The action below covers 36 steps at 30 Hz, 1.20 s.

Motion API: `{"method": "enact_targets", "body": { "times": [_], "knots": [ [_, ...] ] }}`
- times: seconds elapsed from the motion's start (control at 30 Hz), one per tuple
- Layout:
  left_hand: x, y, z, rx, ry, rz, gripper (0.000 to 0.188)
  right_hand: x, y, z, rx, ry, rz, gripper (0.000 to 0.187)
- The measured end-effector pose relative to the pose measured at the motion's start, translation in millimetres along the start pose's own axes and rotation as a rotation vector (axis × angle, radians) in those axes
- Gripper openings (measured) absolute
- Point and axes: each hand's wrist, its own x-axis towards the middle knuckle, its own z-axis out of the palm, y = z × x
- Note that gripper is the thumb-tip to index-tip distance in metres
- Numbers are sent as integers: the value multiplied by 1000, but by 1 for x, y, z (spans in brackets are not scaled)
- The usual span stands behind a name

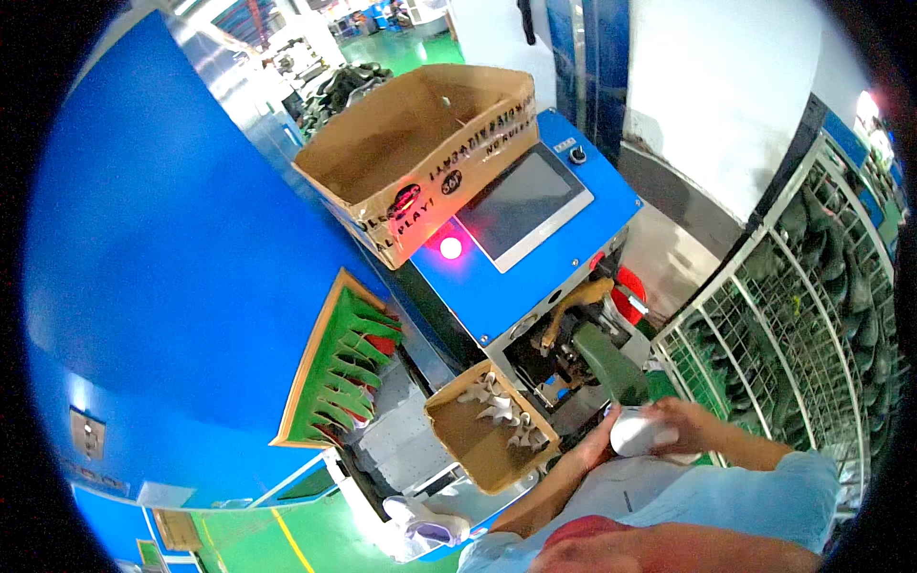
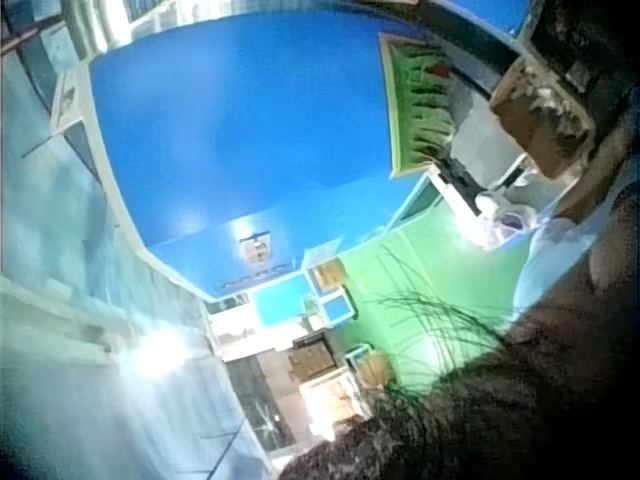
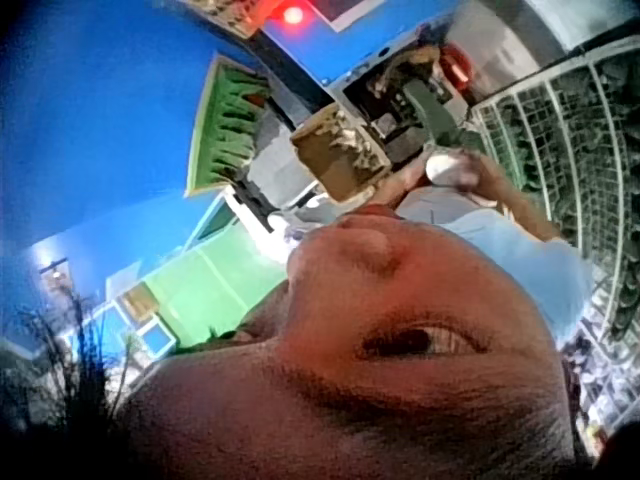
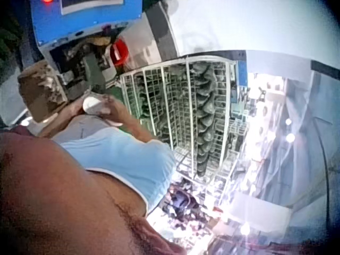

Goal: The person takes a shoe from a rack, inserts it into a machine to detach the internal plastic last, and then places the shoe on a conveyor belt.

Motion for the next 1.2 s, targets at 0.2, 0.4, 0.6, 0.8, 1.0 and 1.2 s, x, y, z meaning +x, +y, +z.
{"method": "enact_targets", "body": {
  "times": [0.2,0.4,0.6,0.8,1.0,1.2],
  "knots": [
    [-17,1,17,68,146,-81,68,92,6,-24,943,75,525,86],
    [17,-12,-3,345,303,24,73,108,12,-16,1138,216,280,71],
    [34,16,83,423,374,82,71,-8,69,-117,434,586,203,76],
    [65,4,54,116,374,121,63,-87,198,-177,-91,933,912,71],
    [85,8,108,562,439,207,69,-80,357,-299,-126,1022,1001,39],
    [-5,-3,12,179,842,254,59,-42,375,-308,-120,940,858,32]
  ]
}}
